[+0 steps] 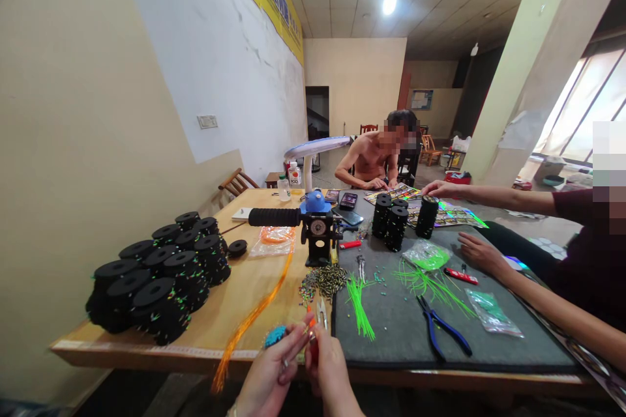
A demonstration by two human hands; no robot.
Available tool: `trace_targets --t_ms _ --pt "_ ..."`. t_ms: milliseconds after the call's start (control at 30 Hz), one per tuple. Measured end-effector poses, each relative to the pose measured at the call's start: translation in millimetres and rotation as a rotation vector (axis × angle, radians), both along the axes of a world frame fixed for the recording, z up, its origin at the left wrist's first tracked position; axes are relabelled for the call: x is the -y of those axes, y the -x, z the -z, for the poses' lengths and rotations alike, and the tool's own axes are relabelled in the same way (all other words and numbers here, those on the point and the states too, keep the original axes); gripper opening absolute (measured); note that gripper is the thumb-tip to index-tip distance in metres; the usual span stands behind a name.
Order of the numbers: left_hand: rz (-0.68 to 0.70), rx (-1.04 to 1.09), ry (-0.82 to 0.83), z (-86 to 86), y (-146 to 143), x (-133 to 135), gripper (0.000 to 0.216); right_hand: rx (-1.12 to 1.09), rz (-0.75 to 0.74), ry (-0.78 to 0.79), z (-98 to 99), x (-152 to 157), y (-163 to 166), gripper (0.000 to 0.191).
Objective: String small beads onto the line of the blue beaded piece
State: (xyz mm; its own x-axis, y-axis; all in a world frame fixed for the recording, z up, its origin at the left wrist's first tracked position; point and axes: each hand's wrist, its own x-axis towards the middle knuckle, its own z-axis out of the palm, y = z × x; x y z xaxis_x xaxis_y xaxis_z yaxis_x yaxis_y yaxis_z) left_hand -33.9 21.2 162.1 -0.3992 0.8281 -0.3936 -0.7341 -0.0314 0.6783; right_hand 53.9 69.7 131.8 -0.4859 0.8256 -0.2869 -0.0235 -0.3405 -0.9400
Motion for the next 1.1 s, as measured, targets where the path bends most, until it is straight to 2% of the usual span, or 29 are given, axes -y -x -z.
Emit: trace_targets --t_ms 267,533,767,1100 --pt "-0.001 -0.002 -0.014 7.8 1.2 -0.3 0.022 0.017 -0.007 -0.017 8.1 -2.2 2.7 0.066" --pt "-0.008 0.0 0.005 2.8 0.2 -1.2 0.022 0.031 -0.021 -0.001 6.4 -2.1 2.2 0.067" --pt "-0.011 -0.017 -0.019 7.1 1.6 -1.4 0.031 0.02 -0.001 -0.022 7.1 -4.5 2.2 0.065" --pt "-0.016 0.002 -0.015 5.3 2.7 -3.1 0.029 0.0 0.006 0.004 5.7 -5.2 4.8 0.063"
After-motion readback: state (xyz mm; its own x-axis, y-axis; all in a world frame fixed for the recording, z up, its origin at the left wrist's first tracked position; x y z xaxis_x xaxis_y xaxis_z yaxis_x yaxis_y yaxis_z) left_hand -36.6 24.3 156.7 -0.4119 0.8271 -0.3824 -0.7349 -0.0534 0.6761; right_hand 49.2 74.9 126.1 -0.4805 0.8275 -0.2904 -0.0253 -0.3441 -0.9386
